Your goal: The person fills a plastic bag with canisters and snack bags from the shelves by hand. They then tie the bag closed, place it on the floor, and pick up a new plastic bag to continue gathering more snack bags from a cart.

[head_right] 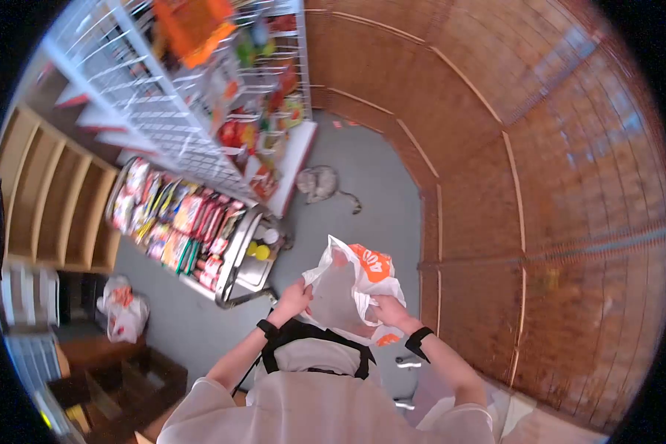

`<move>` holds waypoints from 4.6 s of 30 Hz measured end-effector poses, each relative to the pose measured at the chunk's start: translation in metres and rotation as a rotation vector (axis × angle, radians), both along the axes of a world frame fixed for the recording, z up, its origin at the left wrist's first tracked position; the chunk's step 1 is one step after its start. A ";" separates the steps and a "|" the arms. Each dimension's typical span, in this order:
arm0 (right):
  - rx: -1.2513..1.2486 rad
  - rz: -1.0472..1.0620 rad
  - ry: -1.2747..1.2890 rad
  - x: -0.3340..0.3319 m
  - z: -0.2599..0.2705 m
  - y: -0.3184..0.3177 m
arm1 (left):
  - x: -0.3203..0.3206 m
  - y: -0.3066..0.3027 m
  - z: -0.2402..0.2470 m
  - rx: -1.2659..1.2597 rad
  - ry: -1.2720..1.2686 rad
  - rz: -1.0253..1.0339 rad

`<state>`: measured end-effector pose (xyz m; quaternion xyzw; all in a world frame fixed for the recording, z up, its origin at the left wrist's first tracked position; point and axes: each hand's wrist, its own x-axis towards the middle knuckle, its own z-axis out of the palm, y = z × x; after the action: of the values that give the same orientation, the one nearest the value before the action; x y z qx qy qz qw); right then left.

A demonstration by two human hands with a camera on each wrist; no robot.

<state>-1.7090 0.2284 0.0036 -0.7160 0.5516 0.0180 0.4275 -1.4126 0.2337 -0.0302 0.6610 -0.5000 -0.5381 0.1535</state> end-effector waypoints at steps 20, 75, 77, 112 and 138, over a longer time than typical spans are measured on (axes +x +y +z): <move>0.307 0.901 -0.122 0.579 -0.029 0.156 | 0.438 0.345 0.016 0.207 0.070 0.581; 0.165 0.143 0.102 1.098 -0.140 0.027 | 1.056 0.281 -0.104 0.219 -0.016 0.700; 0.124 0.115 0.081 1.103 -0.150 0.030 | 1.060 0.279 -0.104 0.211 0.074 0.716; 0.152 -0.018 0.078 1.112 -0.225 0.035 | 1.063 0.330 -0.074 0.444 0.411 0.694; 0.320 -0.124 -0.074 1.111 -0.227 0.024 | 1.009 0.343 -0.047 0.205 0.167 0.211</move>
<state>-0.5985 0.2529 -0.2235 -0.6034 0.5686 0.0527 0.5566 -0.4032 0.5764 -0.0774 0.6750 -0.3557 -0.6203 0.1818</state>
